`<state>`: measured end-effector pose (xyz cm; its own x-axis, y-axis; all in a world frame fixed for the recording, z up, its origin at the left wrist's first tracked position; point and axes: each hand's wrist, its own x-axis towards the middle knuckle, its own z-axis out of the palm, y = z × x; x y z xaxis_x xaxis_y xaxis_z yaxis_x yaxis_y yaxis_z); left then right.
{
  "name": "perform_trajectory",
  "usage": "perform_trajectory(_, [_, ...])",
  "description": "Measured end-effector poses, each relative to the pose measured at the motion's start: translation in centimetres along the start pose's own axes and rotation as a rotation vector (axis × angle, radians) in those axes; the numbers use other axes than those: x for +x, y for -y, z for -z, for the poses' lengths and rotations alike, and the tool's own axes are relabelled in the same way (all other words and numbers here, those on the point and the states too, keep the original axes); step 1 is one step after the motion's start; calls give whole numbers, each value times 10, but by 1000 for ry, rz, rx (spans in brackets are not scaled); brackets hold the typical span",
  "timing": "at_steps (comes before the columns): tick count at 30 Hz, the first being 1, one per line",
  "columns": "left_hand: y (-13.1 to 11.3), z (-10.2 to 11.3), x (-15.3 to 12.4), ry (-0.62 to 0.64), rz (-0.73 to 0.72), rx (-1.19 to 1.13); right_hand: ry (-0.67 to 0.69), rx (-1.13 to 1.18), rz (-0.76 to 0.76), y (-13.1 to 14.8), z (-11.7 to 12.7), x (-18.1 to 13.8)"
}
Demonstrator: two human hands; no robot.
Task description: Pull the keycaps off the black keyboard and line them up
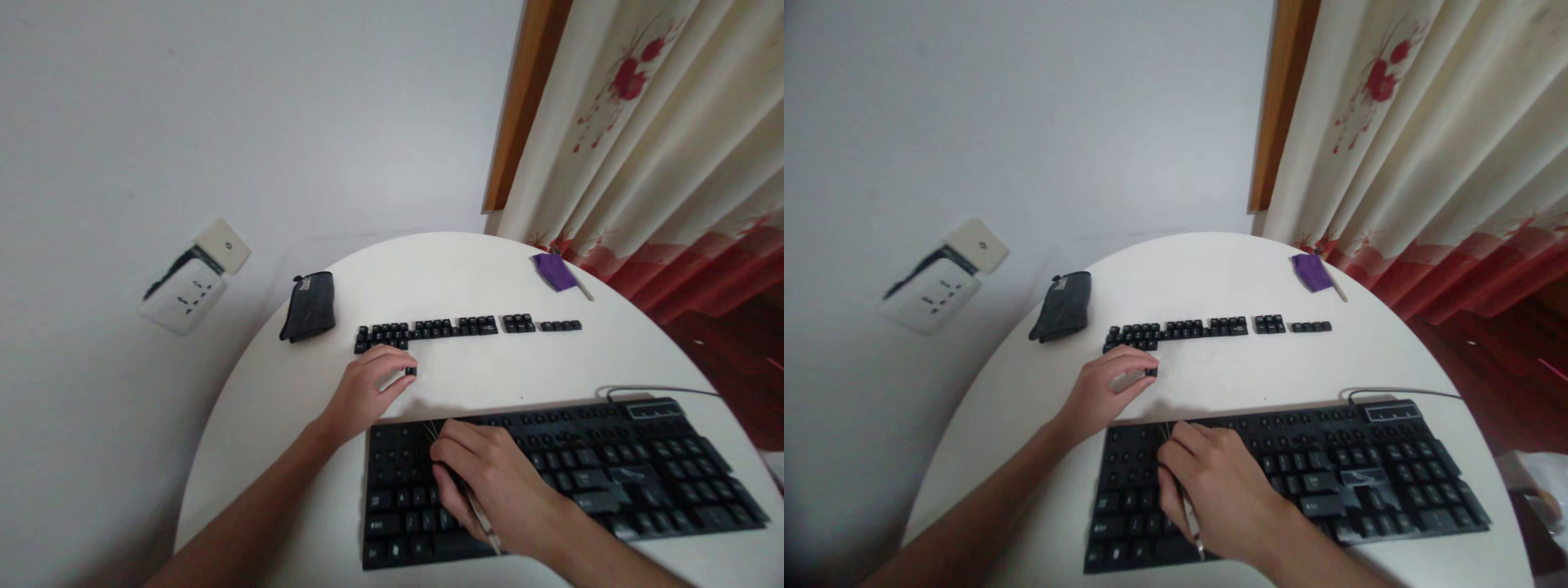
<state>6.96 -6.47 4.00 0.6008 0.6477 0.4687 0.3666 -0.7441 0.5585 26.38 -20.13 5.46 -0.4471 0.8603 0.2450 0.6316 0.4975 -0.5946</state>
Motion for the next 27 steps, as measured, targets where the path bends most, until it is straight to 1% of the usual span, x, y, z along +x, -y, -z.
perform_trajectory(5, [0,3,2,-36,-11,22,-3,11,3,-1,0,1])
perform_trajectory(12, [0,3,3,-55,-8,40,-6,13,0,-3,-2,0])
perform_trajectory(17, [0,3,2,-46,-11,48,7,8,-1,-3,-1,0])
perform_trajectory(23, [0,3,3,-53,-20,59,-20,1,6,-2,-1,0])
perform_trajectory(27, [1,3,2,-53,-33,63,-8,-12,-1,-2,-1,1])
